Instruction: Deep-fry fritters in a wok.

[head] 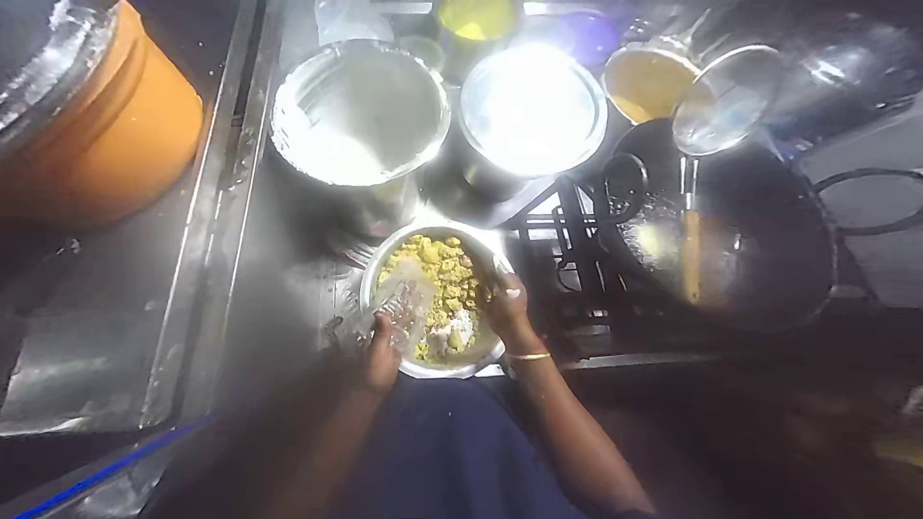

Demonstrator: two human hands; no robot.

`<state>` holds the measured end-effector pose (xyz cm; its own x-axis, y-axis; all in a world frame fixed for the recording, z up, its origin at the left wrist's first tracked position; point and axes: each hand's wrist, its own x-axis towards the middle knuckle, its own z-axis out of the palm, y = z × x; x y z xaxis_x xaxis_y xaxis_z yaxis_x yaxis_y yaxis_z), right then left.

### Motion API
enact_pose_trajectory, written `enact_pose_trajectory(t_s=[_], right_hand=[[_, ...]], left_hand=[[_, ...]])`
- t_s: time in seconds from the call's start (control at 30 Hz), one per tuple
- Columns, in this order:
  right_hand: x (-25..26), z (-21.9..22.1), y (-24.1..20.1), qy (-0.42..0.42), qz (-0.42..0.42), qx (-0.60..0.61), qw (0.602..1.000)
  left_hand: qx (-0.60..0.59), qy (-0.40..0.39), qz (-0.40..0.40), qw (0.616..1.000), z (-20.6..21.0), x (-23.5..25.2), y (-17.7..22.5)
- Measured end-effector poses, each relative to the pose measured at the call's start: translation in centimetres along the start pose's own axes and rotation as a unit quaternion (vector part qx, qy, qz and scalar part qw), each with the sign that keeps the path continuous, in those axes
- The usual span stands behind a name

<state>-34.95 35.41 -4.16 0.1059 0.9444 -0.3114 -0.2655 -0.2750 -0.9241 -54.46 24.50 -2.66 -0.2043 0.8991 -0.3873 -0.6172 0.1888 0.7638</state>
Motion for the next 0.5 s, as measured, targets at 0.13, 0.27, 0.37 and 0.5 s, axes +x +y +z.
enact_pose_trajectory(t_s=[0.13,0.27,0.37,0.5], right_hand=[[-3.4,1.3,-2.0,-0.088,-0.153,-0.242,0.954],[-7.3,2.7,-0.5,-0.242,-0.252,-0.266,0.899],[-8.5,3.3,1.4,-0.238,-0.348,-0.253,0.871],[-8.0,2.7,1.5,-0.267,-0.326,-0.203,0.884]], left_hand=[[0.057,-0.010,-0.005,0.998,3.0,0.1,-0.5],[0.131,-0.074,0.028,0.988,4.3,-0.2,-1.4],[0.166,-0.119,0.004,0.979,4.4,-1.3,-0.2],[0.139,-0.132,0.030,0.981,4.0,-1.6,-0.8]])
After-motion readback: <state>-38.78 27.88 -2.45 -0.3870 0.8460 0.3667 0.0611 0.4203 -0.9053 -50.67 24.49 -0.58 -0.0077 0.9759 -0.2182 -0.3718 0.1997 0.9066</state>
